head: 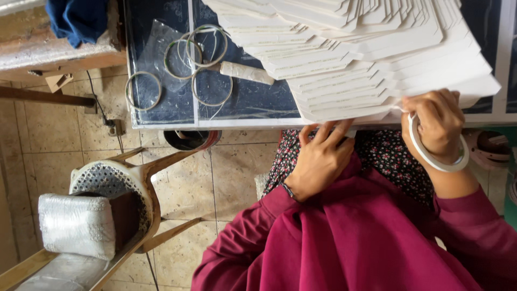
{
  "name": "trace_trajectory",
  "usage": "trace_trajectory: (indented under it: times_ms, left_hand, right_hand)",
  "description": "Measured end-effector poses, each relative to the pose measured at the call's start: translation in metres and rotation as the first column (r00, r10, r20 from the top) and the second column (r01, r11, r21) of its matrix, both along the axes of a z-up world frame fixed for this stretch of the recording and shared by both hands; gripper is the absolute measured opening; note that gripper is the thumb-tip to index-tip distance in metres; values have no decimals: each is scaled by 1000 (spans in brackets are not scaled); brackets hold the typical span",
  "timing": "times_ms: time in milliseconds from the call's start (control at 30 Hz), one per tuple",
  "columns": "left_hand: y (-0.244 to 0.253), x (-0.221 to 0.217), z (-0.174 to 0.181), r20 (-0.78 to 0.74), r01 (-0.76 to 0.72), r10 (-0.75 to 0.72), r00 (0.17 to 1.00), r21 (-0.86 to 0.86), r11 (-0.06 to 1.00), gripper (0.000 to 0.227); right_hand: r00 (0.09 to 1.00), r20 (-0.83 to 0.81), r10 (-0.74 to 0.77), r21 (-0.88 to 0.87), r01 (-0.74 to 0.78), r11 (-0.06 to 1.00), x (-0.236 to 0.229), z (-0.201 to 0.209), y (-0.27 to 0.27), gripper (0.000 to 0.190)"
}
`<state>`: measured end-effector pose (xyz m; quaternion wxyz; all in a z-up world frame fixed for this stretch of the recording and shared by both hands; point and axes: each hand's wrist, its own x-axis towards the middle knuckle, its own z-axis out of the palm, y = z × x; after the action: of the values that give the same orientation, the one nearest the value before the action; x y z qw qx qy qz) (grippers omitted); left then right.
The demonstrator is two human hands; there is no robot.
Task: The person repeatedly applies a strip of white tape to the edge of a stack of white paper sheets on a table. They smooth the tape with their fingers and continue the process across multiple sheets.
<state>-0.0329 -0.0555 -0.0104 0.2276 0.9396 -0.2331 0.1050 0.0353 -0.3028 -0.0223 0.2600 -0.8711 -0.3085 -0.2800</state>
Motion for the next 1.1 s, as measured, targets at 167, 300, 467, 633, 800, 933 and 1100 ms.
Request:
trace_trajectory:
  times_ms: [167, 300, 467, 633, 800, 933, 1100]
  left_hand:
    - [-4, 12, 27, 55, 44, -45, 997, 11, 999, 9]
    - [-2, 31, 51, -51, 129, -125, 991, 77, 989, 8]
    - [4, 71, 64, -344, 57, -202, 917, -388, 920, 7]
    - [-32, 86, 9, -249, -118, 32, 968, -335, 935, 14]
    - [-49, 85, 19, -336, -293, 222, 915, -180, 939, 19]
    - [-54, 81, 21, -332, -311, 242, 912, -172, 935, 22]
    - [-47, 83, 12, -304, -273, 195, 932, -242, 931, 16]
  right_hand:
    - [997, 78, 12, -29, -10, 1000, 14, 5, 6, 27]
    - [985, -169, 17, -158, -45, 986, 7, 26, 2, 23]
    - [954, -299, 33, -22, -41, 999, -13, 54, 9, 9]
    - [941, -338, -20, 50, 39, 998, -25, 55, 15, 16]
    - [963, -231, -137, 74, 158, 985, -28, 24, 9, 24]
    - [990, -140, -8, 208, 38, 977, -39, -7, 8, 41]
    - [759, -631, -162, 261, 405, 876, -43, 45, -3, 36]
